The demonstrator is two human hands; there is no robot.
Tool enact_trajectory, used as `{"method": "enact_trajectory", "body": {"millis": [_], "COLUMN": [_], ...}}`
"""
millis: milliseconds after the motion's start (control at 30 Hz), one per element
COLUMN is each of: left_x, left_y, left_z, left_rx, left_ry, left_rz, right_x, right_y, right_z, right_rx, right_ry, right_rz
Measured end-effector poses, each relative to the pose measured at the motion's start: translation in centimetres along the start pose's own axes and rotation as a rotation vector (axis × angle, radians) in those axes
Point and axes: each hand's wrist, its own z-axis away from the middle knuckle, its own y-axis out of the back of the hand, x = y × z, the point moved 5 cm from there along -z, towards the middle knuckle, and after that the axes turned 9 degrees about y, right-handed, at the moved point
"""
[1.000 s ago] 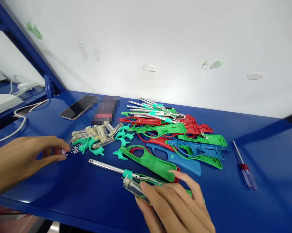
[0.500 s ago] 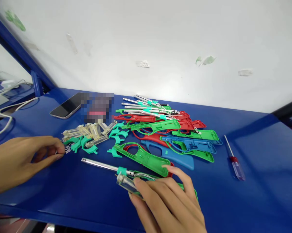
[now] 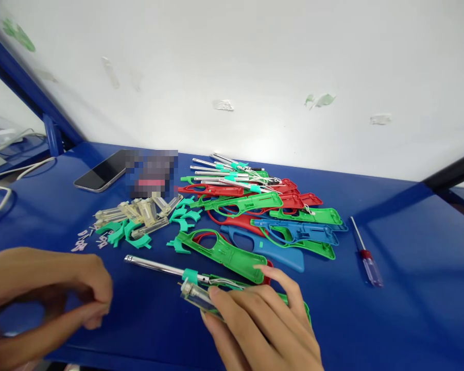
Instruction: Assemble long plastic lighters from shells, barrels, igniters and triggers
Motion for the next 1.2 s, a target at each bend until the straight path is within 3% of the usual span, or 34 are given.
{"method": "enact_trajectory", "body": {"millis": [133, 300, 500, 800, 1200], "left_x": [1.1, 2.0, 2.3, 2.5, 2.5], "left_y": [-3.8, -5.6, -6.2, -6.9, -7.2], "left_z": [-1.4, -2.6, -2.3, -2.0, -1.3], "left_rx": [-0.259, -0.223, -0.260, -0.377, -0.412], "left_ry": [0.039, 0.051, 0.066, 0.064, 0.086], "left_rz": [0.074, 0.234, 0.282, 0.436, 0.528], "right_x": [0.1, 0.3, 0.8, 0.5, 0.9], "right_y": [-0.1, 0.4, 0.6, 0.7, 0.0], "right_z": [0.1, 0.3, 0.3, 0.9, 1.4], "right_rx": [0.011, 0.014, -0.065, -0.011, -0.158], "right_ry": [0.012, -0.003, 0.048, -0.014, 0.074], "right_rz": [0.002, 0.023, 0.055, 0.032, 0.190]}}
